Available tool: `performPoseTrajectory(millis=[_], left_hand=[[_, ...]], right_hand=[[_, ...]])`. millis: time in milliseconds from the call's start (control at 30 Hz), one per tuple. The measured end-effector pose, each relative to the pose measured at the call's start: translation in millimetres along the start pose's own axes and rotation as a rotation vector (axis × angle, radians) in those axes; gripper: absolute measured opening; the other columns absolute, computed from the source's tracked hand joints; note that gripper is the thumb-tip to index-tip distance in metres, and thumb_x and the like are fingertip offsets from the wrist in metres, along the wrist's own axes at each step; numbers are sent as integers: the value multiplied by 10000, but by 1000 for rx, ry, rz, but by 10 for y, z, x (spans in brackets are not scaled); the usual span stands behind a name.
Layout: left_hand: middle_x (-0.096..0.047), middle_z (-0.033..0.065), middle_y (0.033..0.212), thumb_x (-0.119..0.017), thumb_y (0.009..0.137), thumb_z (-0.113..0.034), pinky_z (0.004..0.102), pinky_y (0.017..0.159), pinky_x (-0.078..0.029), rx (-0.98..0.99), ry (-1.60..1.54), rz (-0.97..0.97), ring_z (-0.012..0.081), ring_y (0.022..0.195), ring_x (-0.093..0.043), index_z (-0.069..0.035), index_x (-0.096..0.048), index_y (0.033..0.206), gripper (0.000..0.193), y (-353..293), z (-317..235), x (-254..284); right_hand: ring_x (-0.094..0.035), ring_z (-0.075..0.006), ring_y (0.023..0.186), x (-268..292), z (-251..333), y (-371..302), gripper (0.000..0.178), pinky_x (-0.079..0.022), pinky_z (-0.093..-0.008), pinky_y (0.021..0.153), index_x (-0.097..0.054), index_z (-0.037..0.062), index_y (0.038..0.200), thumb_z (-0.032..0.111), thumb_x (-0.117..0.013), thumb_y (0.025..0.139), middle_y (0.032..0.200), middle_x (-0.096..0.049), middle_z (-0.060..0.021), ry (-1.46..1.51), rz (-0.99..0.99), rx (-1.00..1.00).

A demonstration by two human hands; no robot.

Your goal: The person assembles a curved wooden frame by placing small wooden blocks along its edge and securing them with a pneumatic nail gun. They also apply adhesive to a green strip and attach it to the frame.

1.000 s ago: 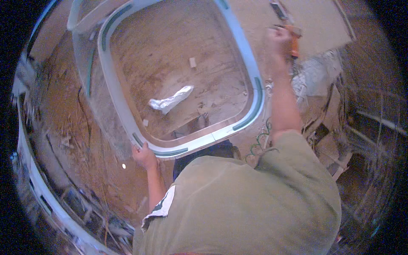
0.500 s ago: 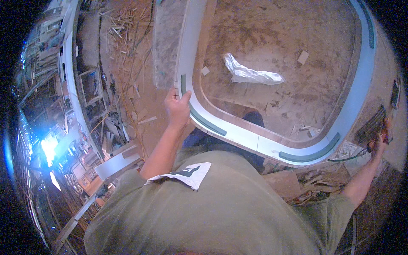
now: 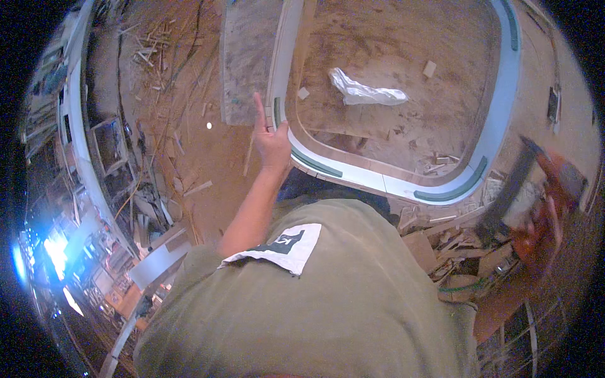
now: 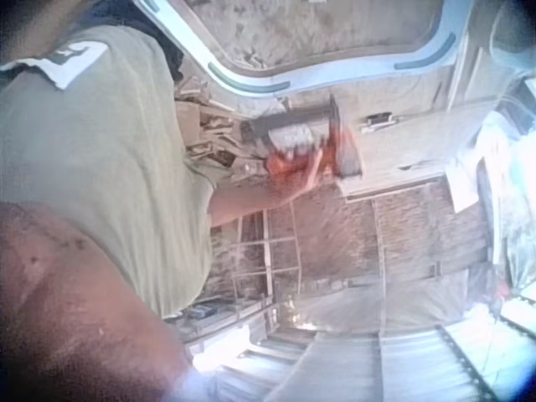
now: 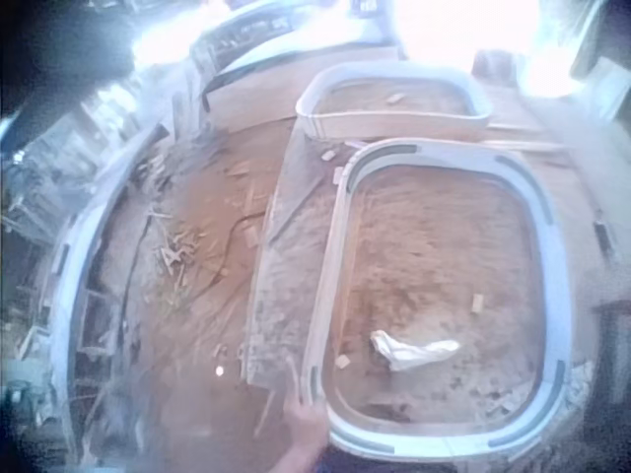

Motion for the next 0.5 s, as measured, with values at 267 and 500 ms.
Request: performPoseTrajectory(millis=[267, 500], left_hand=[[-422, 203, 1558, -511, 817, 138, 352, 1171, -312, 103, 33, 65, 278, 1440, -408, -39, -341, 1562, 784, -1, -31, 10], [-517, 217, 1476, -508, 827, 126, 328, 1116, -369, 16, 110, 51, 251, 1336, -522, -39, -336, 1566, 776, -15, -250, -23]], right_hand=[[-454, -77, 474, -3126, -1005, -210, 335, -403, -253, 448, -524, 86, 1073, 303, -726, 919, 666, -480, 28, -297, 797, -243], [-461, -62, 478, -3940, -1740, -256, 296, -451, -270, 469, -507, 131, 1033, 306, -721, 927, 651, -466, 51, -57, 987, -617]])
Point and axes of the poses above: each hand's wrist, its own y-axis towards the middle knuckle, its own x-axis out of the back of the hand, z = x × y, the point moved 8 cm from there along y, towards the middle knuckle
